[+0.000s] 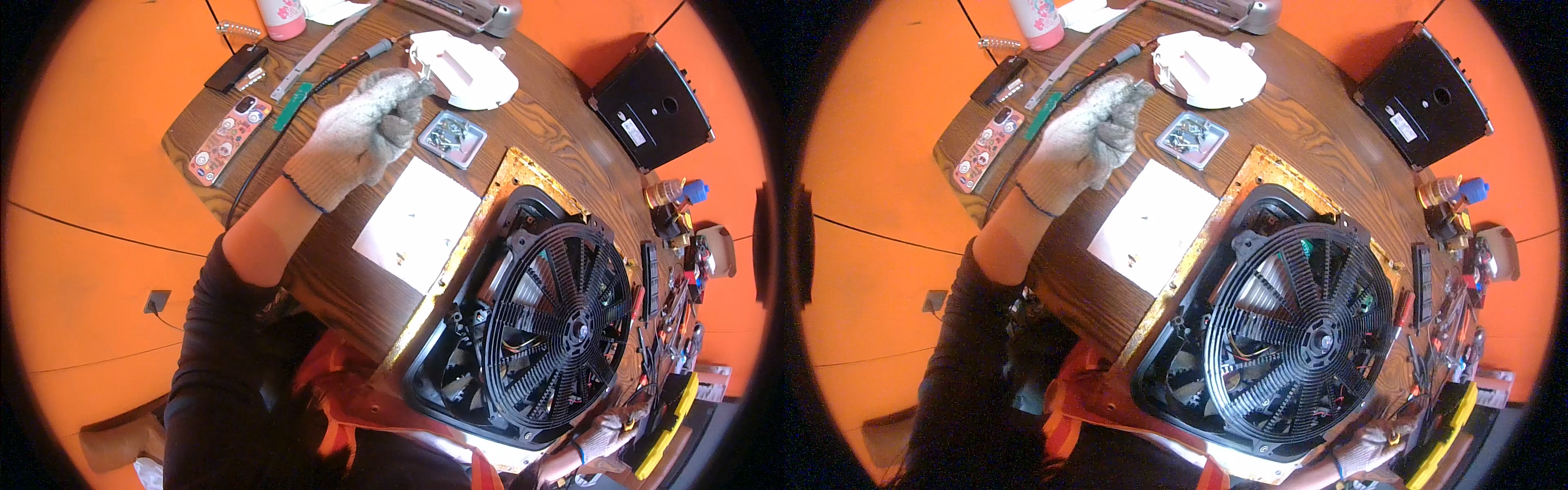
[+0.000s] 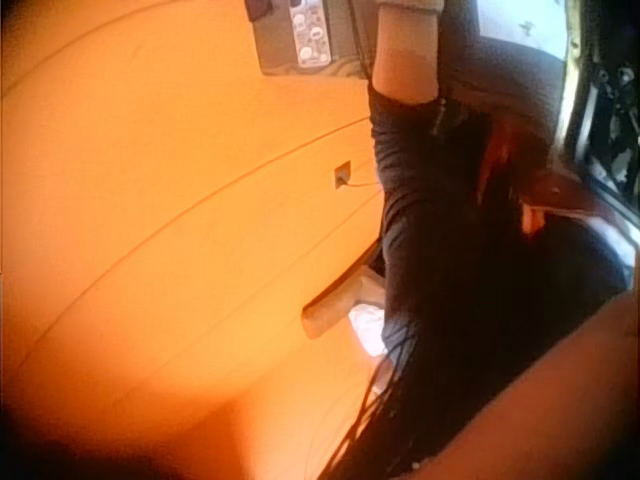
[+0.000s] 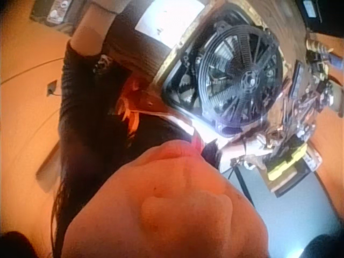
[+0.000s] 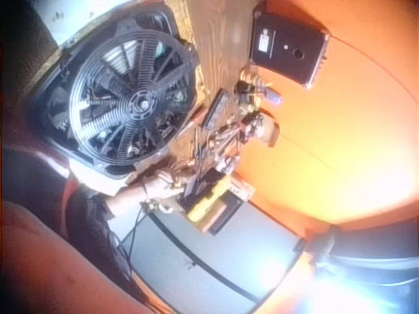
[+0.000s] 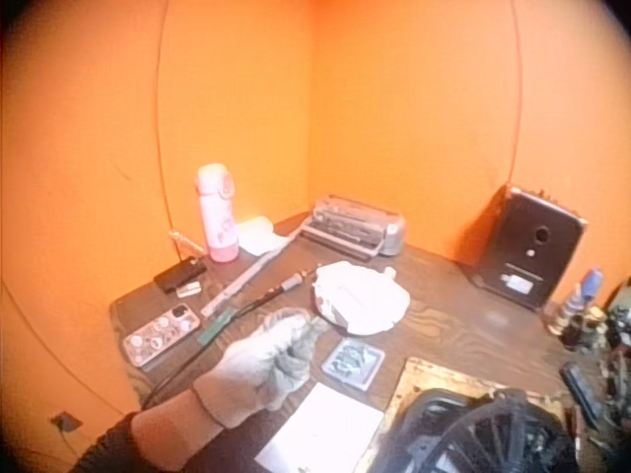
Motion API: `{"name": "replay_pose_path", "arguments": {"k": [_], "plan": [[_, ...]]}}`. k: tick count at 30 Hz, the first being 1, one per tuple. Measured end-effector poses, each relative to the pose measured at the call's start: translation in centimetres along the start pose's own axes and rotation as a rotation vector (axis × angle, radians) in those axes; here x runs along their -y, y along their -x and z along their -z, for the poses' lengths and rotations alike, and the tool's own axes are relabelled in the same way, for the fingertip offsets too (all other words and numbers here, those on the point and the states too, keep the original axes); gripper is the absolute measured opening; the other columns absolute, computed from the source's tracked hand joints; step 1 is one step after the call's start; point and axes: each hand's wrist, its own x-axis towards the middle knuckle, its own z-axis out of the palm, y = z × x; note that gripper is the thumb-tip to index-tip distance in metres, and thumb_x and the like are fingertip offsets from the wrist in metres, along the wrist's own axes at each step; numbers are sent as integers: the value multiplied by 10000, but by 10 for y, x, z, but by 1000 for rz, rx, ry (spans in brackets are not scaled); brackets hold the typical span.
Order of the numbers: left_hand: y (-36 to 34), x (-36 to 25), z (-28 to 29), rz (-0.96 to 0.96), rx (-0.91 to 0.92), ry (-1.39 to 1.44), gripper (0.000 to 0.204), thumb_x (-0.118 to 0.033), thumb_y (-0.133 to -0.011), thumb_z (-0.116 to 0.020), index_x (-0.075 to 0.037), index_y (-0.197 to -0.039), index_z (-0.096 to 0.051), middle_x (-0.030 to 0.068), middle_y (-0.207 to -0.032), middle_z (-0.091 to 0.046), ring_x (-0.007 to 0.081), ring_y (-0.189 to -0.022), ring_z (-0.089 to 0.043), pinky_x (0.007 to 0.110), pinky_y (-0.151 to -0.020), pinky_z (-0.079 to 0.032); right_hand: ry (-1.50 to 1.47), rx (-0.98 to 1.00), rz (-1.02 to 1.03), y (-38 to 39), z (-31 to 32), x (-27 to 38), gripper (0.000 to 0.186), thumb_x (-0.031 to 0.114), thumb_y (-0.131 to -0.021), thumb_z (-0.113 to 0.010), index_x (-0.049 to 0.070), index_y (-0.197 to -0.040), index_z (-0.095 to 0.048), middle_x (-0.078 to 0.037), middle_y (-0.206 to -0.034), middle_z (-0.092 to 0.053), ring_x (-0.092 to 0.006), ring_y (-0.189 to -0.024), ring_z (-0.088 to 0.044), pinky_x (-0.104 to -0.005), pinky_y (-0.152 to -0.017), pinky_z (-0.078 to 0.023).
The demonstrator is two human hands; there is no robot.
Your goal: The person uses a screwdriver to remove screws from a disassembled fan placed on a wooden workbench. They repeatedly pick up screws, loosen them, and set them aside while working on the fan's internal components.
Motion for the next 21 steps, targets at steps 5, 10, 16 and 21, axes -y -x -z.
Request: {"name": "replay_pose_path", "arguments": {"k": [5, 10, 16, 21], "plan": [[-2, 2, 1, -33, 24, 37, 130, -149, -1023, -608, -42, -1084, -650, 76, -883, -650, 74, -608, -580, 135, -479, -496, 113, -66, 142, 4, 7, 9, 601, 94, -915, -651, 163, -1497, -516, 34, -1393, -625, -53, -847, -499, -205, -715, -395], [-4, 4, -4, -63, -30, 59, 149, -139, -1038, -579, -36, -1115, -655, 83, -958, -650, 90, -654, -563, 148, -491, -472, 152, -74, 184, 2, 15, 13, 575, 128, -926, -648, 159, -1486, -524, 30, -1350, -623, -56, -835, -498, -210, -709, -399], [-4, 4, -6, -51, -31, 25, 147, -186, -1041, -599, -68, -1126, -619, 82, -1015, -668, 70, -671, -536, 163, -530, -465, 158, -83, 198, 1, 15, 7, 546, 169, -939, -645, 154, -1473, -533, 24, -1298, -622, -60, -821, -496, -216, -702, -404], [-4, 3, -3, -64, -82, 18, 178, -163, -1038, -599, -12, -1125, -632, 80, -982, -656, 92, -688, -558, 179, -566, -486, 164, -100, 182, 0, 11, 4, 525, 203, -950, -642, 150, -1462, -541, 19, -1255, -620, -63, -810, -494, -220, -696, -409]]}}
